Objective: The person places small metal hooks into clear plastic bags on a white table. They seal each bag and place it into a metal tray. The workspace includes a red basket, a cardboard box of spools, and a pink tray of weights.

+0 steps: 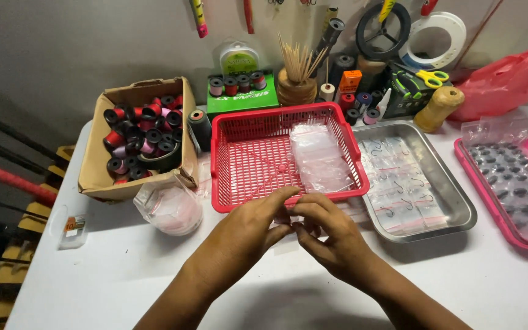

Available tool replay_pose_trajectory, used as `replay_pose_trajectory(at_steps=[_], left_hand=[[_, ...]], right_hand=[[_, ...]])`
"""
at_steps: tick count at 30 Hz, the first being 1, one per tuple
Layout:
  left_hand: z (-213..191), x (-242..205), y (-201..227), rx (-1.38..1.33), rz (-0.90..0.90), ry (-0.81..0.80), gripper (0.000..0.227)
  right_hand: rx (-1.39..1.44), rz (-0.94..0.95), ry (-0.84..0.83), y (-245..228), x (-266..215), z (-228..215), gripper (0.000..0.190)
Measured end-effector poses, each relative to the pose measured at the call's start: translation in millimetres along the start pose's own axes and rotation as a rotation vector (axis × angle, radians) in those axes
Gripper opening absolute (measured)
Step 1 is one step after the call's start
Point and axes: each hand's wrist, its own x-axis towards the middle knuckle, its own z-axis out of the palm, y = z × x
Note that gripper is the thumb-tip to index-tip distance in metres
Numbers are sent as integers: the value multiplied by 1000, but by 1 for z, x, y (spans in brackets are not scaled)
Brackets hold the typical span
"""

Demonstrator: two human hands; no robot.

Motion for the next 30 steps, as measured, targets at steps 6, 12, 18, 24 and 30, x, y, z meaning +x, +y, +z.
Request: replay_pose_trajectory(at_steps=[6,12,18,24,30], left_hand=[[2,7,-1,-37,-1,-15,45],[12,10,-5,-111,-11,128,53],[46,1,-9,-691,-491,312,36],[52,0,-16,-656,-400,344,32],[52,-4,-24,-786,-471,349,32]], right_hand=[[428,317,-34,4,-1,-5,4],[426,389,2,16,-3,-14,6],[443,395,168,27,-5,-14,6],[496,342,146,32,-7,-10,8],[531,364,136,35,-6,-14,7]])
